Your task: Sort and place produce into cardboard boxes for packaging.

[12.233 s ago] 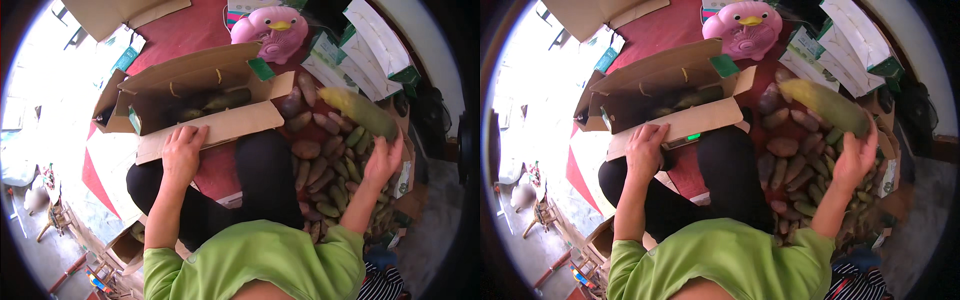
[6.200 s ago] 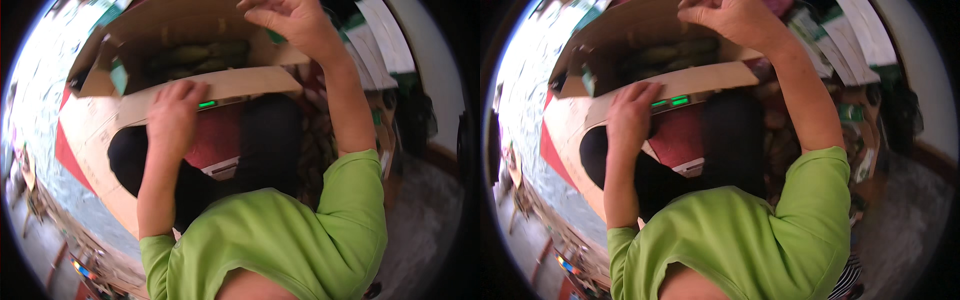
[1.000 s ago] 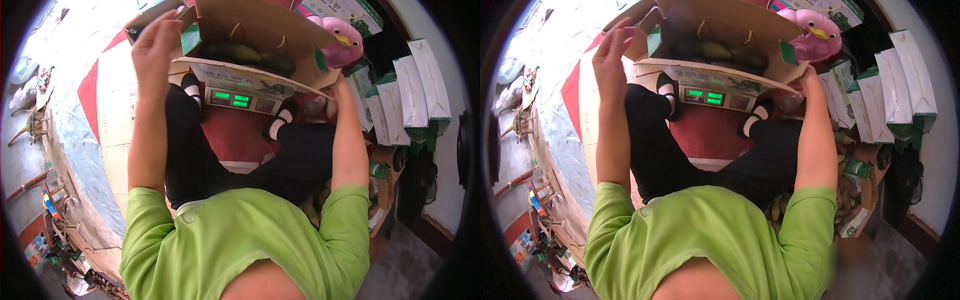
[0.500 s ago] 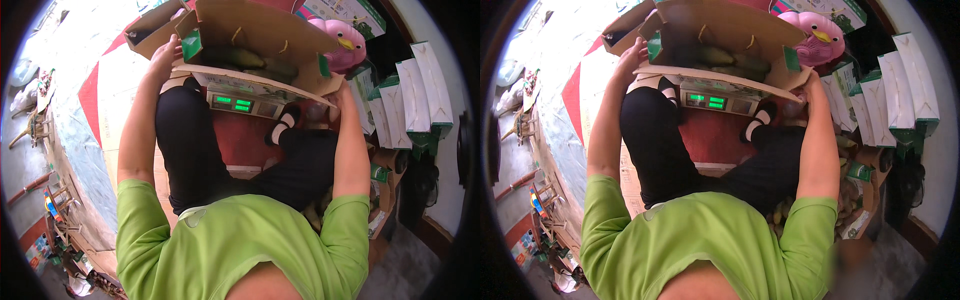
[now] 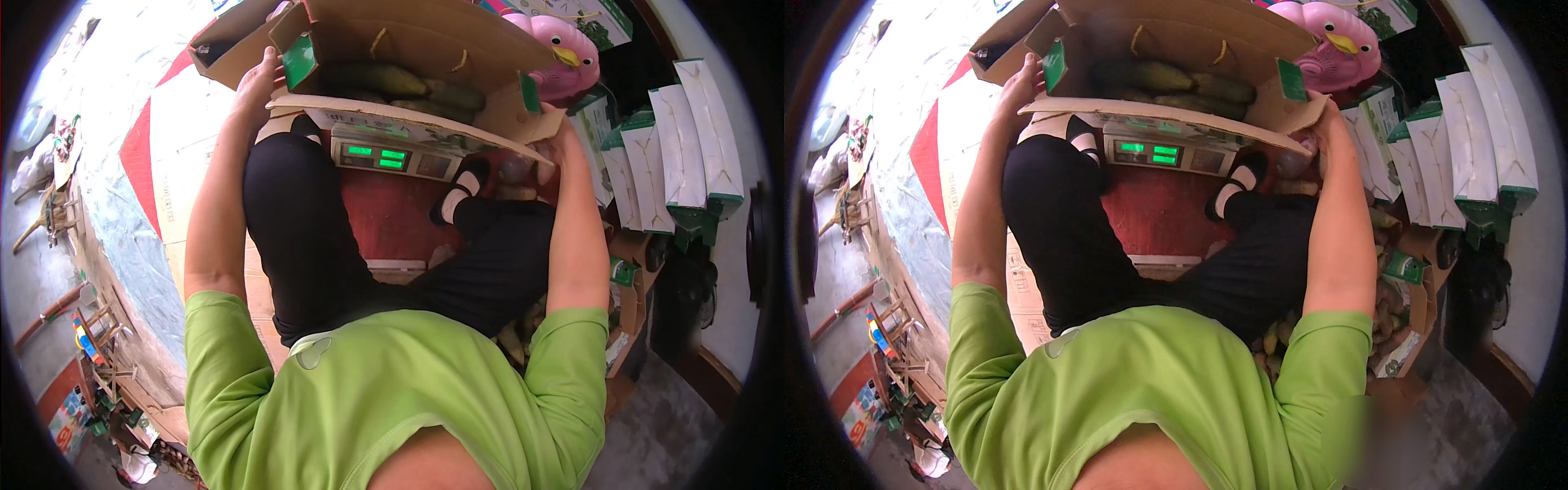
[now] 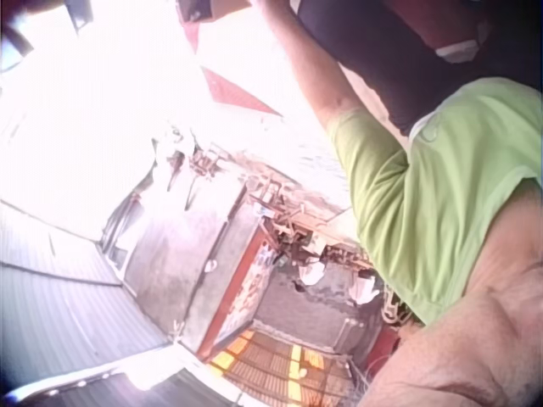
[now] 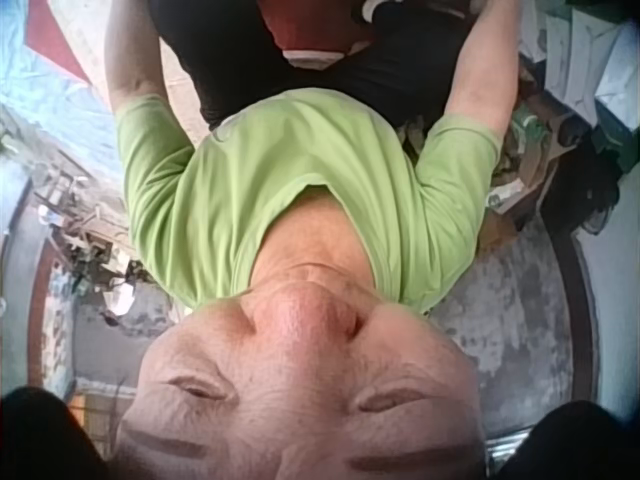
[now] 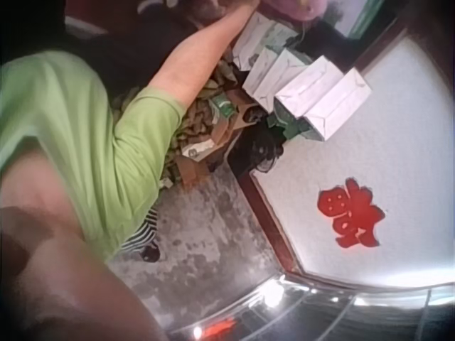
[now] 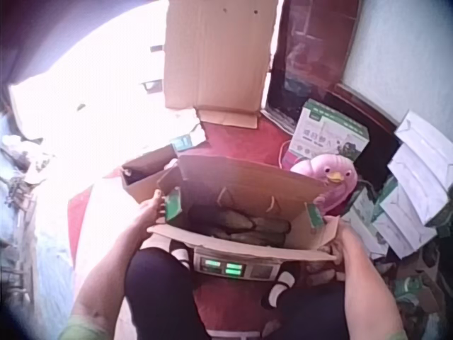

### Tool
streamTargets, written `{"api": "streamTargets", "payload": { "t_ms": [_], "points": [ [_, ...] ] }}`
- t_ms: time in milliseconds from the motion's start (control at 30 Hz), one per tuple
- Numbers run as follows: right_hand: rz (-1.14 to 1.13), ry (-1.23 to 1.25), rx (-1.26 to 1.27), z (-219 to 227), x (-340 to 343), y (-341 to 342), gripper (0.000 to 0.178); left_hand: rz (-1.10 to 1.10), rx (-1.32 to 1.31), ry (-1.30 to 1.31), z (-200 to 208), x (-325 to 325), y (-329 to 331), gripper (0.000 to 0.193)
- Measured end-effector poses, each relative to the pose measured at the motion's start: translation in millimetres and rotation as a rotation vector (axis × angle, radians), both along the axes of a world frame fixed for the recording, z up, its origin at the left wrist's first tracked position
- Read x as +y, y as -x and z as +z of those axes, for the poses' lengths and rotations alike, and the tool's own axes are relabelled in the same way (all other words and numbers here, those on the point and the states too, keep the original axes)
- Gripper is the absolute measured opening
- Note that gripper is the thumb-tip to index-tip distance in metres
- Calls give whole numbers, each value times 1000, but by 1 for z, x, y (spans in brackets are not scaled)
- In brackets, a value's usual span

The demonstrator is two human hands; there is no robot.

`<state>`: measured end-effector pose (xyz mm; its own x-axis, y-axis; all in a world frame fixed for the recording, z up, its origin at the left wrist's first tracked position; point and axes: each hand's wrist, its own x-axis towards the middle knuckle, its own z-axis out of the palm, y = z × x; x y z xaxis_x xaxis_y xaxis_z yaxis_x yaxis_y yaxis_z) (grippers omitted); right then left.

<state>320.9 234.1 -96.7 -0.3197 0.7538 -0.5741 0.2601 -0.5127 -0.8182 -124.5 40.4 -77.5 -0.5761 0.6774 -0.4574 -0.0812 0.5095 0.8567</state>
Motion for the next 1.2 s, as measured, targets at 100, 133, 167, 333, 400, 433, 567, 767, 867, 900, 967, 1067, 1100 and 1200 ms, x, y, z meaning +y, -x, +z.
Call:
{"api": "streamTargets", "payload": {
  "t_ms": [100,133,167,333,400,433,567,767,867,900,967,1067,1100,1200],
  "points": [
    [38,90,71,3,2,-3,35,-28,17,-6,-6,0,7,58],
    [-7,94,69,14,-6,6,35,-28,15,-4,-5,-1,5,58],
    [-51,98,67,19,-10,10,36,-12,26,-3,-4,-2,4,57],
    [-35,206,168,-2,12,-7,37,22,-34,-76,-13,-4,11,55],
    [-20,226,188,-9,15,-10,37,18,-32,-111,-20,-7,18,56],
    [-16,218,173,-9,15,-10,35,14,-35,-110,-17,-6,15,56],
    [-34,235,98,-6,14,-13,29,1,8,-67,-16,-1,10,55],
    [-169,-230,-41,-12,23,-38,26,-6,-164,-95,-47,12,29,62],
    [-87,-337,-383,53,-10,-31,29,-117,-188,-112,-37,-11,43,63],
    [-146,-394,-274,40,1,-73,36,-200,-241,-155,-43,1,40,62],
    [-210,-383,-326,64,-29,-98,31,-136,-192,-107,-30,-2,27,64],
    [-338,-259,-433,91,-81,-142,35,-565,234,-219,-74,-10,100,52],
    [-348,-248,-424,75,-91,-160,35,-804,592,-273,-82,-21,120,49],
    [-316,-246,-407,20,-160,-240,30,-828,596,-272,-84,-1,103,62]
  ]
}}
